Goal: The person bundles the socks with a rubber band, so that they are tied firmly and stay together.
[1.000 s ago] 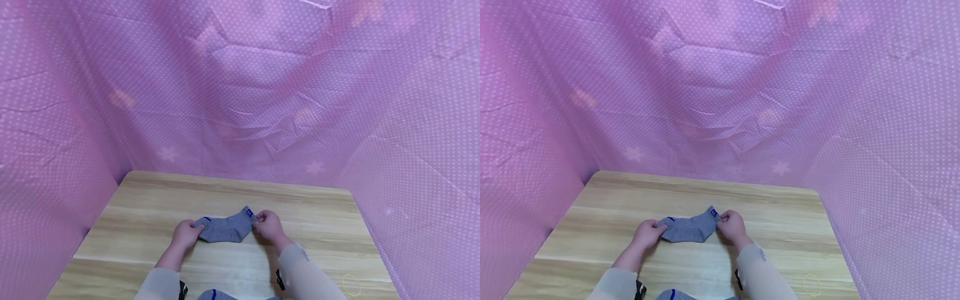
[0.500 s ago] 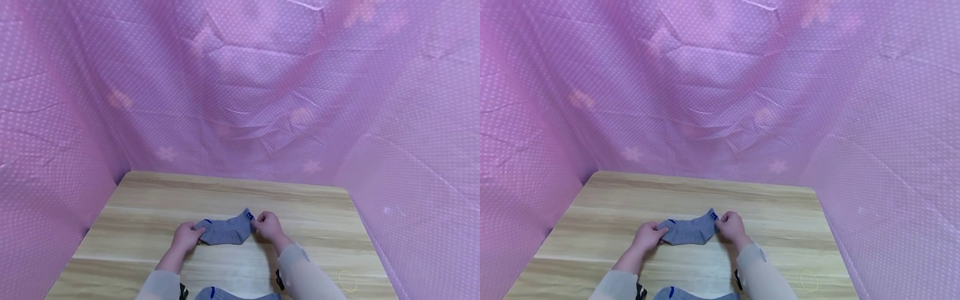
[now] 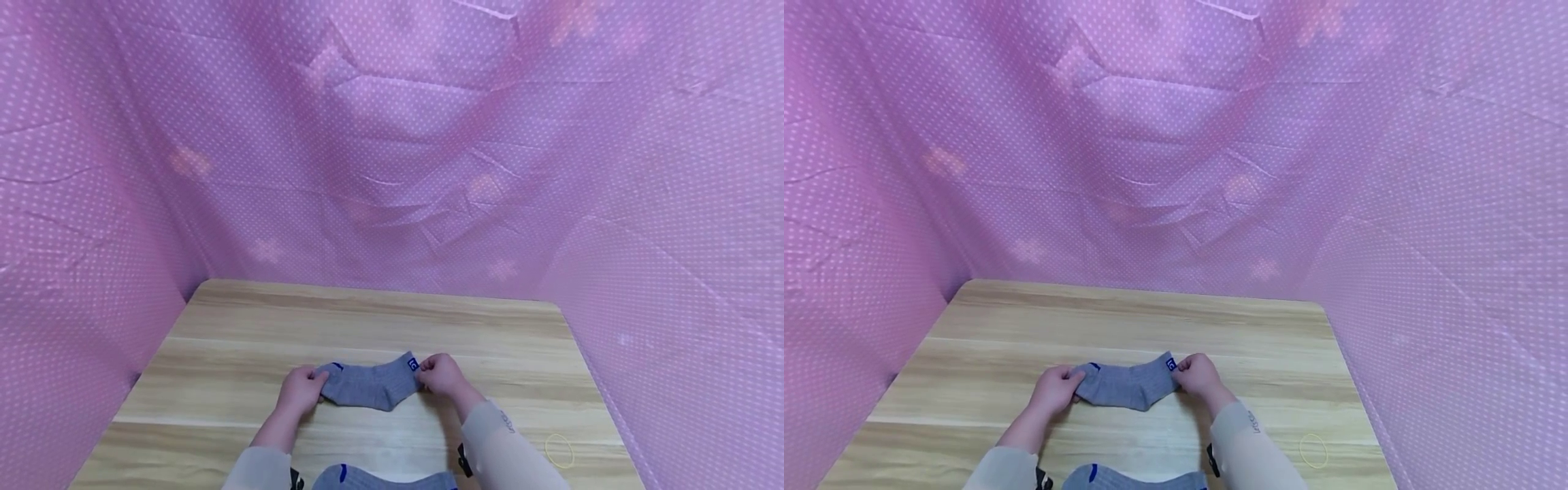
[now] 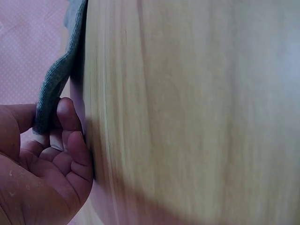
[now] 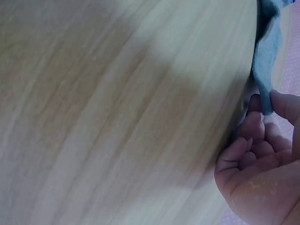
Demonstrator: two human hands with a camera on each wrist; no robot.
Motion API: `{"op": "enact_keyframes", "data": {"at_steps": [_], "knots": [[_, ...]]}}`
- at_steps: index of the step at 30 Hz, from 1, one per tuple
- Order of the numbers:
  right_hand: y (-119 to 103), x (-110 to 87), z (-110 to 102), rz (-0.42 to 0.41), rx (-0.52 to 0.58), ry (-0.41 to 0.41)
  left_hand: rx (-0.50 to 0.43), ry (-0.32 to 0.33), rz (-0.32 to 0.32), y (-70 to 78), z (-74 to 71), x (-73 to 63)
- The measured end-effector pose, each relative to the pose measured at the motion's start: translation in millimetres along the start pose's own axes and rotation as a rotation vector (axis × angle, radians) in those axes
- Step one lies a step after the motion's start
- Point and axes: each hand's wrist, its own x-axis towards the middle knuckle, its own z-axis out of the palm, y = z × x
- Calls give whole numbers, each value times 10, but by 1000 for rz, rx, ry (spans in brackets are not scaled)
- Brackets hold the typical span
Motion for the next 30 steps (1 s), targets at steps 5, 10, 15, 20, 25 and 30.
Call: {"op": "enact_keyframes", "data": {"at_steps": [5, 10, 15, 20, 25, 30], "knots": [[21, -55, 2, -1, -16, -39, -10, 1, -3, -29, -5, -77], [15, -125, -12, -2, -11, -45, -5, 17, 6, -65, 26, -156], [29, -169, -44, -24, -29, -40, 41, 45, 0, -48, 45, -193], [40, -219, -96, -40, -49, -41, 80, 56, 10, 4, 32, -241], [8, -327, -193, -74, -34, -48, 67, 74, 38, 23, 37, -355], [65, -456, -293, -123, -16, -28, 44, 62, 22, 69, 35, -497]]}}
